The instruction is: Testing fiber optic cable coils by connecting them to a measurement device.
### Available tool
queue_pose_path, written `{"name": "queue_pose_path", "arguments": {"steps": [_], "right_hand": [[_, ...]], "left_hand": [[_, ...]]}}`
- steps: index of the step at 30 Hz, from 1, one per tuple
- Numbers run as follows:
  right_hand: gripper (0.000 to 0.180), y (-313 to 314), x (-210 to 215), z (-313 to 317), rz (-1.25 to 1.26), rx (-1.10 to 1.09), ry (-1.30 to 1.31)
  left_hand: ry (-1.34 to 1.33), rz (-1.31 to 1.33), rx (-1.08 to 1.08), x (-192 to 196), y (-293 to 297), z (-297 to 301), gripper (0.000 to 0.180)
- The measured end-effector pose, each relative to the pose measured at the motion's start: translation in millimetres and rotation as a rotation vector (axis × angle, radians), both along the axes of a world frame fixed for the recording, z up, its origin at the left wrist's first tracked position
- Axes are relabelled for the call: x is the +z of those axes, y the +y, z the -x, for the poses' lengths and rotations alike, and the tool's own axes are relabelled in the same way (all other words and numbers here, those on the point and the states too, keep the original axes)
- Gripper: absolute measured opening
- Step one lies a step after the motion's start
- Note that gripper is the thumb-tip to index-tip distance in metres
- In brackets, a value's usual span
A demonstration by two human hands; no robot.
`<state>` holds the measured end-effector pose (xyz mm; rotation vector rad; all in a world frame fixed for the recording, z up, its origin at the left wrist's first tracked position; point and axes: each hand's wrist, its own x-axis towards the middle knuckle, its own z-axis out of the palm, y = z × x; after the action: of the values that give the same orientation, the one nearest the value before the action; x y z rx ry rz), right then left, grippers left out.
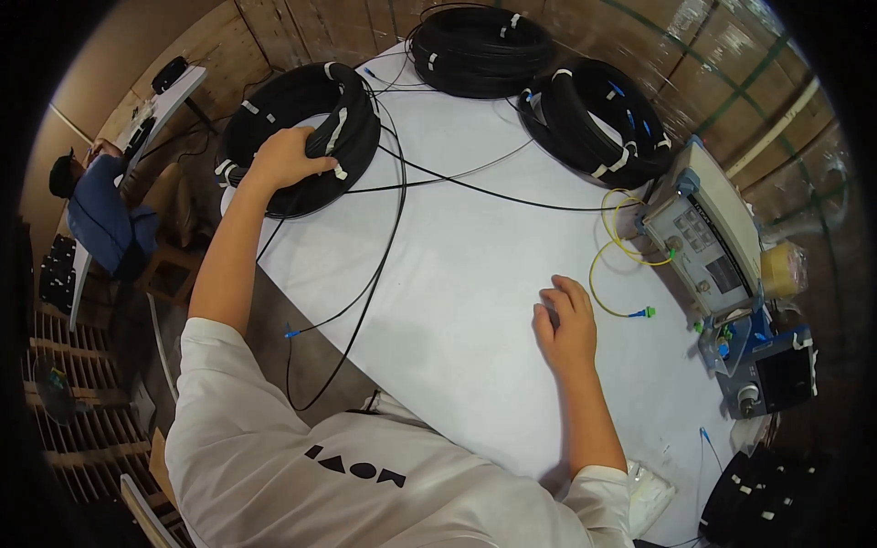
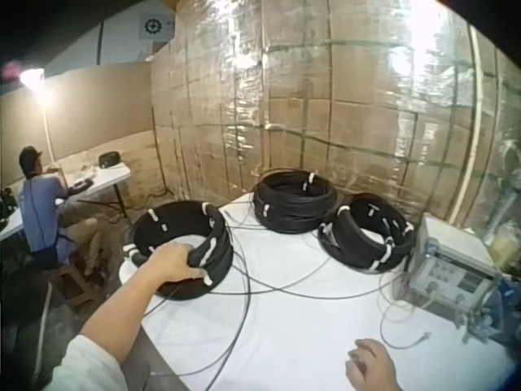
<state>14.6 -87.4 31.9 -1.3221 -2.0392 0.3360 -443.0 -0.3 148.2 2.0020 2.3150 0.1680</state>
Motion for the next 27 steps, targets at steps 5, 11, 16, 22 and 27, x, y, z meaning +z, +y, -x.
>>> {"name": "queue_pose_path", "arguments": {"steps": [5, 11, 16, 22, 27], "right_hand": [[0.019, 2, 0, -5, -0.026, -0.011, -0.009], [0.018, 4, -1, -10, -0.053, -0.027, -0.025], [0.018, 6, 6, 3, -0.025, 0.012, 0.042], [0.014, 8, -1, -12, -0.028, -0.054, 0.075], [0.013, 6, 2, -13, -0.013, -0.016, 0.120]], "left_hand": [[-0.454, -0.669, -0.194, 4, 35, -25, 0.068], [-1.046, -0.049, -0.149, 24, 151, -113, 0.080], [-0.842, -0.528, 0.337, -37, 312, -75, 0.115], [-0.729, -0.200, 0.681, -54, 385, -122, 0.123], [-1.011, -0.175, 0.477, -45, 408, -75, 0.075]]}}
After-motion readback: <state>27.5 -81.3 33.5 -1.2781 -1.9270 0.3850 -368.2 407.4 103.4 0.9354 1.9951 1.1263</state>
